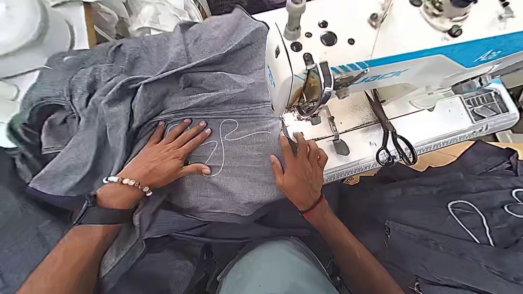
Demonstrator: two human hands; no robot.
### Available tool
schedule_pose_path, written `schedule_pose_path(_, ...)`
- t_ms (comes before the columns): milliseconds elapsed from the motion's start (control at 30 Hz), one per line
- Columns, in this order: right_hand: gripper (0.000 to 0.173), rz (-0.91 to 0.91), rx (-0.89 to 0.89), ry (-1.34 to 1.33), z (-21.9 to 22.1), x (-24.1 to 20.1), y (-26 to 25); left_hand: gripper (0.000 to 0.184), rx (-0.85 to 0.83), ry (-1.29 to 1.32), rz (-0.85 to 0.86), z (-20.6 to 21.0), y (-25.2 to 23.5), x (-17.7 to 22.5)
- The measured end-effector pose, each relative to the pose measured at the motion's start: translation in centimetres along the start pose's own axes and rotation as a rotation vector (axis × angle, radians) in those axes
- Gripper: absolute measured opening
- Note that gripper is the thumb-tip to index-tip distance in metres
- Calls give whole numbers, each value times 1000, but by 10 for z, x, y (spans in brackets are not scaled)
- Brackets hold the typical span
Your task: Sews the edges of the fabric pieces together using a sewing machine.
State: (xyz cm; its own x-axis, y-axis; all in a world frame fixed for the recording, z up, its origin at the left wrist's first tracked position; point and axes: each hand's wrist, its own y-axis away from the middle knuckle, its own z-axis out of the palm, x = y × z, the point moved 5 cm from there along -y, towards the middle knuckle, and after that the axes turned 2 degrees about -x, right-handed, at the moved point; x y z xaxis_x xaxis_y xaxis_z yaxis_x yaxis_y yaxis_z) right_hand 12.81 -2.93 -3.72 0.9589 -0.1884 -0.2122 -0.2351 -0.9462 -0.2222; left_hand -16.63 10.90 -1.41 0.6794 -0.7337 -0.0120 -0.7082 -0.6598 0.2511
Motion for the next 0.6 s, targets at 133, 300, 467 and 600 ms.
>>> schedule_pose_path(133,64,-11,-31,-18,-2,1,0,70,-29,79,-38,-68,-31,73)
schedule_pose_path(300,28,-40,54,-362,-30,33,-16,34,479,454,-56,-51,-98,156)
schedule_pose_path(467,31,33,106,-215,-55,118,-52,38,628,325,45,-11,-117,152)
schedule_pose_path(600,22,-25,-39,-250,-40,122,-59,39,591,312,122,-6,-112,145)
